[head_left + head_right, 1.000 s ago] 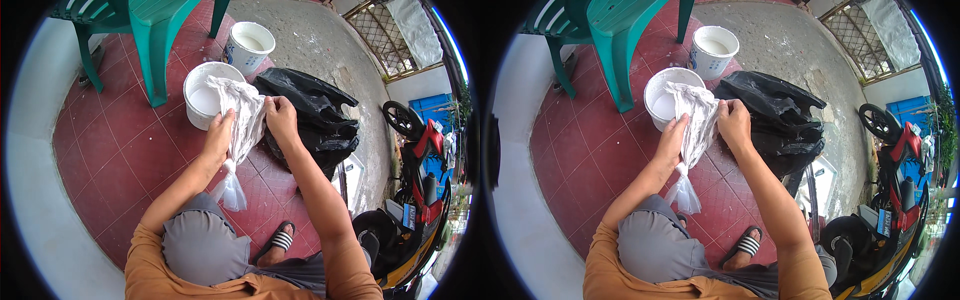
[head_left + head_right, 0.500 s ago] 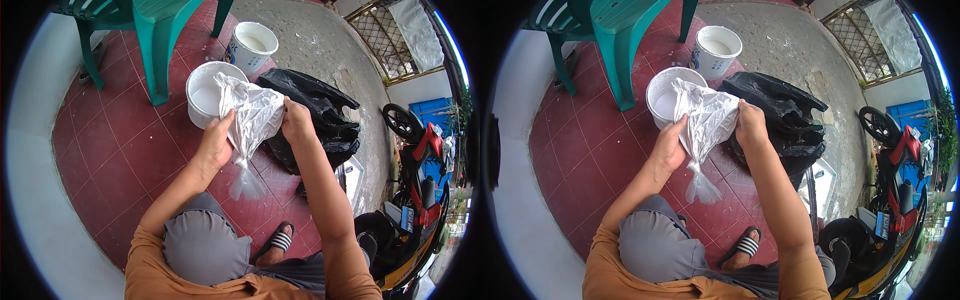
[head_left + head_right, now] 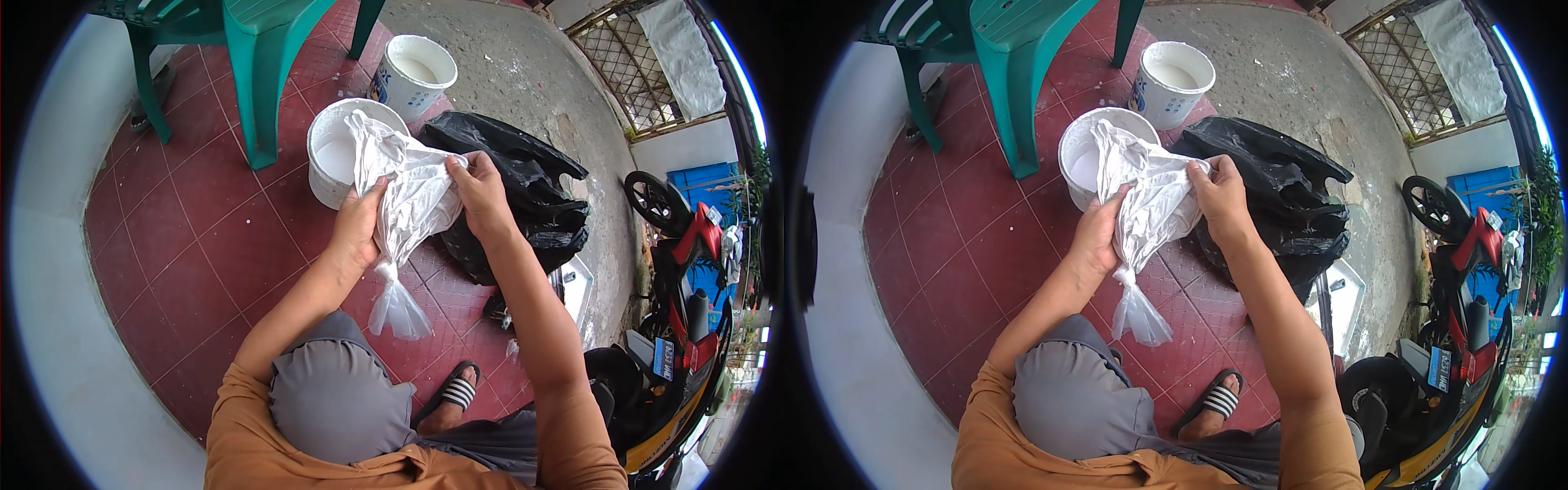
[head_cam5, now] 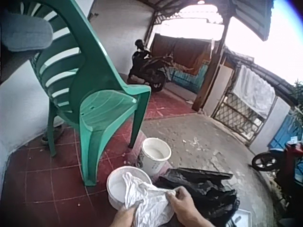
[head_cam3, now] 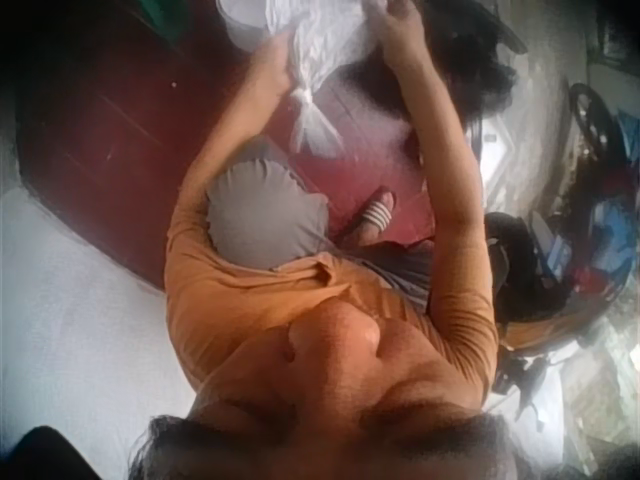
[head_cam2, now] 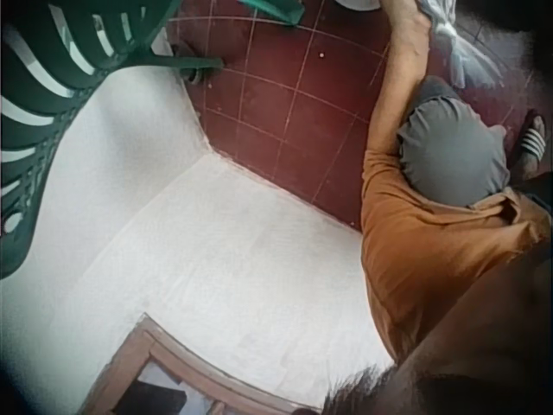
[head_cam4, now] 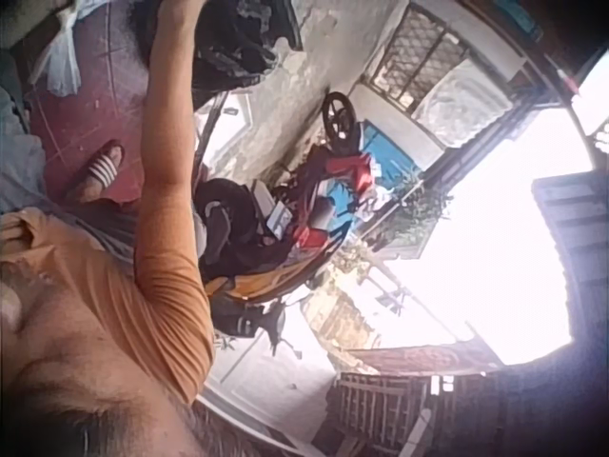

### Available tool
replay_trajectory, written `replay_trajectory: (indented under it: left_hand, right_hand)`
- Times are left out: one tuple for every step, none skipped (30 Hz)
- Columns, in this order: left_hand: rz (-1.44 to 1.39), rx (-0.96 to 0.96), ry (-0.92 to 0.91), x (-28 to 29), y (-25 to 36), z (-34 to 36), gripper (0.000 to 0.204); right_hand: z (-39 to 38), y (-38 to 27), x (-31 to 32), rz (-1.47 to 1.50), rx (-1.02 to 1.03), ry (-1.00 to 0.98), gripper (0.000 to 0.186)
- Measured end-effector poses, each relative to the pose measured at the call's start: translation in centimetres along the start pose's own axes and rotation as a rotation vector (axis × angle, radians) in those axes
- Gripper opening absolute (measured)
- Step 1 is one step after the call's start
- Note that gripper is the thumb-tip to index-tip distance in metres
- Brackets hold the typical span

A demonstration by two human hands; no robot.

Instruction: The person stirs a white substance in a bucket with a wooden stick and a brush. They rub a small black object with a plastic bag containing a white material and pour a green liquid from a cup into the bucket.

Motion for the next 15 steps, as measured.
replay_trajectory:
  left_hand:
    - [0.004, -0.011, 0.017, 0.3, 0.0, 0.1, 0.035]
    - [0.002, -0.014, 0.018, 0.3, 0.2, 0.0, 0.035]
    - [-0.005, -0.025, 0.014, 0.3, 0.5, 0.0, 0.035]
    - [-0.012, -0.036, 0.010, 0.2, 0.7, -0.1, 0.034]
    - [-0.013, -0.037, 0.010, -0.1, 0.9, -0.3, 0.034]
    - [-0.045, -0.035, -0.026, -0.8, 1.1, -0.6, 0.036]
    - [-0.078, -0.031, -0.063, -1.4, 1.1, -0.8, 0.037]
    - [-0.078, -0.036, -0.061, -1.2, 1.4, -0.9, 0.037]
    - [-0.076, -0.003, -0.085, -1.2, 1.4, -0.9, 0.039]
    - [-0.074, 0.030, -0.107, -1.2, 1.4, -1.0, 0.041]
    - [-0.077, 0.032, -0.108, -1.1, 1.5, -1.1, 0.041]
    - [-0.082, 0.057, -0.131, -1.2, 1.4, -1.3, 0.042]
    - [-0.086, 0.081, -0.153, -1.4, 1.3, -1.4, 0.043]
    - [-0.089, 0.083, -0.154, -1.2, 1.1, -1.4, 0.043]
    - [-0.081, 0.094, -0.163, -1.1, 0.8, -1.3, 0.043]
  right_hand:
    - [0.0, -0.3, 0.4, -0.134, 0.059, 0.048, 0.020]
    - [0.0, -0.4, 0.0, -0.135, 0.061, 0.045, 0.020]
    - [-0.2, -1.5, -0.1, -0.257, 0.178, 0.099, 0.020]
    - [-0.6, -2.7, -0.1, -0.378, 0.296, 0.155, 0.020]
    - [-0.6, -2.4, -0.5, -0.283, 0.210, 0.091, 0.023]
    - [-0.8, -2.9, -0.4, -0.284, 0.210, 0.090, 0.023]
    - [-0.8, -1.8, -1.0, -0.132, 0.063, -0.022, 0.027]
    - [-1.2, -1.0, -1.9, 0.022, -0.084, -0.139, 0.032]
    - [-2.3, -1.5, -3.4, 0.185, -0.138, -0.389, 0.048]
    - [-2.5, -1.9, -3.4, 0.185, -0.138, -0.394, 0.048]
    - [-2.8, -1.9, -3.4, 0.139, -0.177, -0.426, 0.051]
    - [-3.0, -1.6, -3.5, 0.093, -0.217, -0.459, 0.054]
    - [-3.0, -1.2, -3.1, -0.005, -0.255, -0.442, 0.056]
    - [-2.9, -1.1, -3.0, -0.008, -0.256, -0.440, 0.056]
    - [-2.9, -1.0, -3.0, -0.006, -0.252, -0.450, 0.054]
Point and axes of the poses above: each hand's wrist, its own z-axis towards the middle knuckle, its own x-axis out of the back of the hand, y = z × x, the point moved 9 cm from there along z, towards the middle knuckle, and after that the axes turned 15 degrees about -z, right-handed, at the moved point
